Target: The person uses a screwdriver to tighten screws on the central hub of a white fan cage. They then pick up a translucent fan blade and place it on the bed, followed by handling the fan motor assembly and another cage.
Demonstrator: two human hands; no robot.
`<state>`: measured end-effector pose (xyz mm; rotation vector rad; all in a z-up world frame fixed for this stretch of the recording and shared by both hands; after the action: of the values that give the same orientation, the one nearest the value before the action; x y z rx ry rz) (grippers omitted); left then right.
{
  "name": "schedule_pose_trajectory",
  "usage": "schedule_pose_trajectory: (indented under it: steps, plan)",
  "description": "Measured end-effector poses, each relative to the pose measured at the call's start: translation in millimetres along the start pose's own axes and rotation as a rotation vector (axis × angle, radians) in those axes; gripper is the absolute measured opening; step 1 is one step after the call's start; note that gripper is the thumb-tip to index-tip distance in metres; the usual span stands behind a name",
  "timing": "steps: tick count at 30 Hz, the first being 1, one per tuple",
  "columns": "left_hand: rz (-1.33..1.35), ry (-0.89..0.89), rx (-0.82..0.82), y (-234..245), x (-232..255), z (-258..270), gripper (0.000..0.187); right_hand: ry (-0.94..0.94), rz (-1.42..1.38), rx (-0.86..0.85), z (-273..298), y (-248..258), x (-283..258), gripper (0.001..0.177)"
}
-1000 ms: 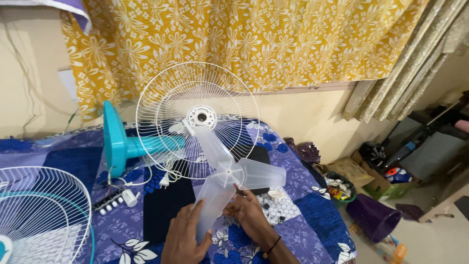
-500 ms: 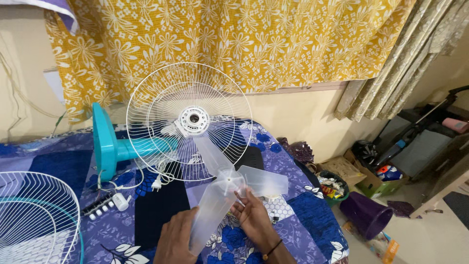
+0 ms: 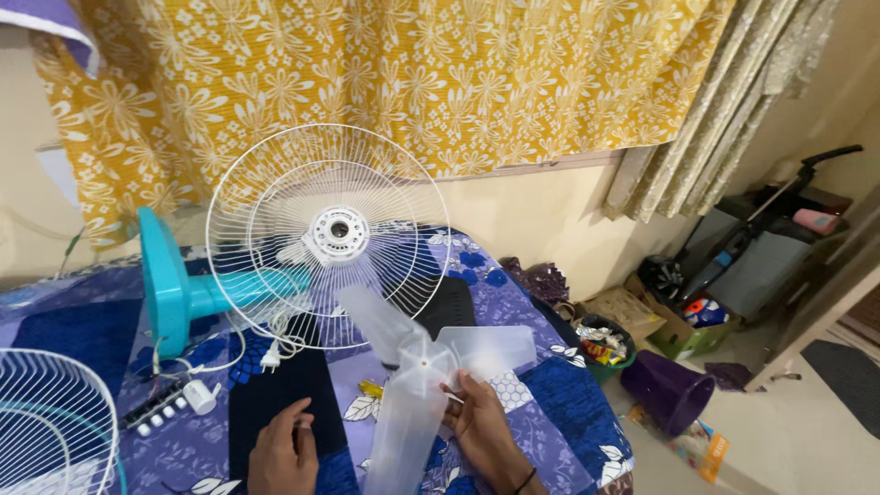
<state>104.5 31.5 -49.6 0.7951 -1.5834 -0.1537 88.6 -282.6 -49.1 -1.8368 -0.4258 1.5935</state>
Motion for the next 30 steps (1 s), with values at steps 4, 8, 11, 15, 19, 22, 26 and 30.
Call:
schedule_pose_trajectory:
  steps: [4, 8, 11, 15, 19, 22, 26, 30]
  plan:
    - [-0.073, -0.039, -0.028, -4, 3, 0, 0.031, 0.049, 0.111, 0.023, 1, 5, -21, 0.031]
    - [-0.136, -0.058, -0.015, 0, 8, 2, 0.027, 0.027, 0.326, 0.115, -10, 13, -50, 0.038]
    - [-0.160, -0.041, -0.049, 0, 11, 3, 0.028, -0.014, 0.542, 0.032, -22, 16, -66, 0.046]
    - [-0.110, -0.044, -0.005, 7, 18, 9, 0.036, -0.122, 0.739, -0.005, -32, 16, -65, 0.044]
    - [-0.040, -0.213, 0.030, 17, 40, 16, 0.059, -0.237, 0.629, -0.156, -37, -1, -52, 0.039]
    - [-0.181, -0.323, -0.017, 16, 56, 25, 0.080, -0.246, 0.638, -0.230, -38, -5, -43, 0.036]
    - [-0.447, -0.265, -0.161, 4, 57, 30, 0.088, -0.183, 0.666, -0.231, -36, -5, -22, 0.035]
    - [-0.604, -0.171, -0.192, -9, 43, 26, 0.058, 0.082, 0.953, -0.281, -30, -4, -25, 0.069]
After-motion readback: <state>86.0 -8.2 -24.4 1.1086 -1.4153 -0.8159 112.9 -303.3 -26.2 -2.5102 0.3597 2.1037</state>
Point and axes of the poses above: each hand's wrist, its own z-axis away from the middle knuckle, its own y-axis out of the back of the hand, x = y × z, the point moved 6 cm from there along -z, towards the middle knuckle, and after that the axes turned 14 degrees about y, right-handed, at the moved point
